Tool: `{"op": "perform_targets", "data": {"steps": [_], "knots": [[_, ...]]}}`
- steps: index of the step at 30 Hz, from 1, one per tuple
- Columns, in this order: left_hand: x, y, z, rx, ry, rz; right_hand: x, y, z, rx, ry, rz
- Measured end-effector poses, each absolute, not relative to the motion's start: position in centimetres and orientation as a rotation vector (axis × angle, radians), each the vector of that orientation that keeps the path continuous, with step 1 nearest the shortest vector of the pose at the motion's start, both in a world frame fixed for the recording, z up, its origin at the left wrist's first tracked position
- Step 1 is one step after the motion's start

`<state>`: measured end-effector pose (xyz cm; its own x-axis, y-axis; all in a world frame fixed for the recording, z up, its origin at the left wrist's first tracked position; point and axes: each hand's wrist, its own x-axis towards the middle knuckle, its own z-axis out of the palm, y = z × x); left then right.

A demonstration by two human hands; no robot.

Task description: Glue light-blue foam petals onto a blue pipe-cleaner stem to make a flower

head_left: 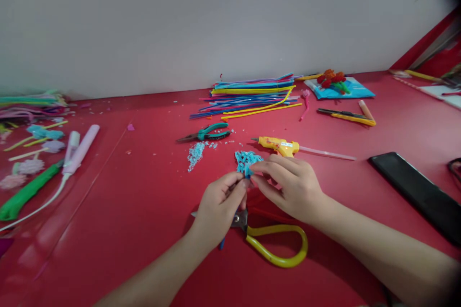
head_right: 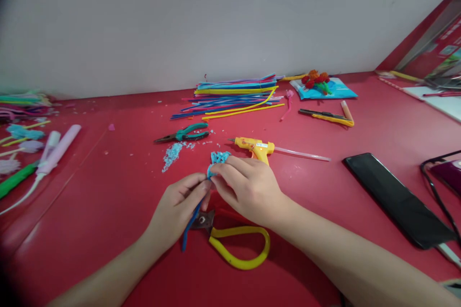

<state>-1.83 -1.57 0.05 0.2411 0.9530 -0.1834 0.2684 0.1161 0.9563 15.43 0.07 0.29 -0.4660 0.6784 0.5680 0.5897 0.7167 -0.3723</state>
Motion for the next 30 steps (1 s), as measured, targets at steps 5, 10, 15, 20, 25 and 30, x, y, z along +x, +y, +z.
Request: {"op": "perform_targets", "data": {"steps": [5, 10, 15, 20, 25, 30], "knots": [[-1.88, -1.67, -0.01, 1.452, 1.276, 0.747, 15.32, 0.22, 0.53, -0.968, -2.230, 0.170], [-1.82, -1.57, 0.03, 1.438, 1.277, 0.743, 15.19, -0.03, 1.06, -0.964, -2.065, 0.571], [-1.88, -1.34, 0.22, 1.400, 1.326, 0.791, 15.58, 0.04, 1.22, -1.033, -1.841, 0.793], [-1.96, -1.25, 0.41, 1.374, 1.331, 0.836, 15.54, 0.42, 0.97, -1.108, -1.921, 0.691], [-1.90, -1.42, 0.51, 1.413, 1.292, 0.802, 15.35, 0.59, 0.74, -1.097, -1.928, 0.650], [-1.82, -1.58, 0.53, 1.420, 1.282, 0.792, 15.36, 0.46, 0.75, -1.051, -1.984, 0.575]]}}
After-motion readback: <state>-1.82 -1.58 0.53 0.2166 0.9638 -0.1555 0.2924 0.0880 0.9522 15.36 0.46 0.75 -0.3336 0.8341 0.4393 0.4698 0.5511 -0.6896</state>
